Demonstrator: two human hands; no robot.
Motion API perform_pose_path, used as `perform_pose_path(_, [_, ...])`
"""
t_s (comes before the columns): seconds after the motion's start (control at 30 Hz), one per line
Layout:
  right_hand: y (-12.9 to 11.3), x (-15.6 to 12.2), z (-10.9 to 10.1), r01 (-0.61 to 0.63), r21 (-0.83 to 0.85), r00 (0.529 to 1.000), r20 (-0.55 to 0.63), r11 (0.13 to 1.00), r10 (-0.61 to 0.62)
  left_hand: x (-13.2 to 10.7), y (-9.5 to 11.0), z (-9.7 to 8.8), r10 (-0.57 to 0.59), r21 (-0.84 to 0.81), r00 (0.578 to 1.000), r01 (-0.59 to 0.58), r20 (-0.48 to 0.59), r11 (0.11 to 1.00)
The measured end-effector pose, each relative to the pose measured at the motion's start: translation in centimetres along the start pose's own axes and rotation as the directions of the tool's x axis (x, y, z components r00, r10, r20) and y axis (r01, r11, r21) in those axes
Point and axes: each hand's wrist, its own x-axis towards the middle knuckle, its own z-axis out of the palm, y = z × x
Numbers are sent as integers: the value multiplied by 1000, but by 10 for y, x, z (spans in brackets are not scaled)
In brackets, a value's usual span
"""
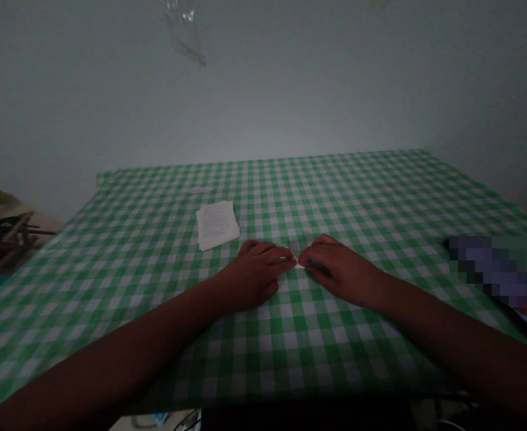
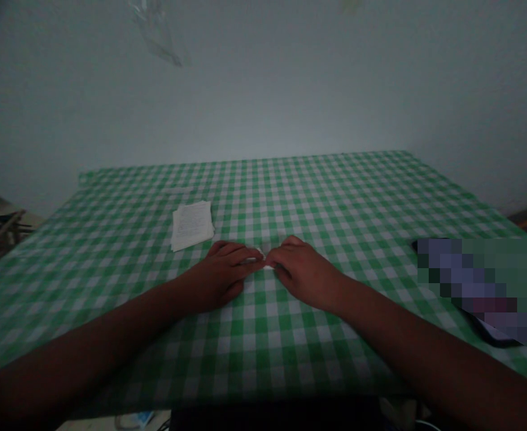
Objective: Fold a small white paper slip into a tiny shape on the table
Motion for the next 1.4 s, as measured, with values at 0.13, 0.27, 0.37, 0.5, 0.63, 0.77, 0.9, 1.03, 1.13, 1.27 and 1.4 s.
perform_pose_path(0.13, [-6,-5,-2,81,-184,992,111,980,-61,0,0,1,-2,10,1000,2,-1,1000])
perform_pose_path(0.27, [-12,-9,-2,117,-291,985,154,949,-74,0,0,1,-5,0,1000,5,0,1000])
perform_pose_path(0.37, [-14,-10,-3,135,-295,982,167,946,-88,0,0,0,-4,7,1000,4,11,1000])
perform_pose_path(0.5, [-10,-11,-10,81,-205,989,141,975,-53,1,1,-2,-11,49,999,9,35,999])
perform_pose_path(0.63, [-3,-9,-16,54,-41,988,145,998,-48,1,5,-5,-25,128,998,17,58,992])
perform_pose_path(0.77, [4,-3,-12,19,-3,997,72,1000,-19,-1,10,-7,-35,192,998,25,50,981])
perform_pose_path(0.9, [6,0,-4,77,-102,996,47,992,-73,-2,14,-8,-38,215,998,29,41,976])
perform_pose_path(1.03, [7,-1,2,66,-142,998,12,988,-65,-3,17,-9,-37,198,999,29,37,980])
perform_pose_path(1.13, [6,1,6,8,-148,1000,4,989,-8,-4,16,-9,-37,177,998,28,47,984])
perform_pose_path(1.27, [1,5,11,-66,-186,998,-11,980,65,-3,15,-8,-35,166,998,28,42,986])
perform_pose_path(1.4, [-2,5,12,-80,-202,997,-2,976,82,-4,16,-8,-42,174,998,34,39,984])
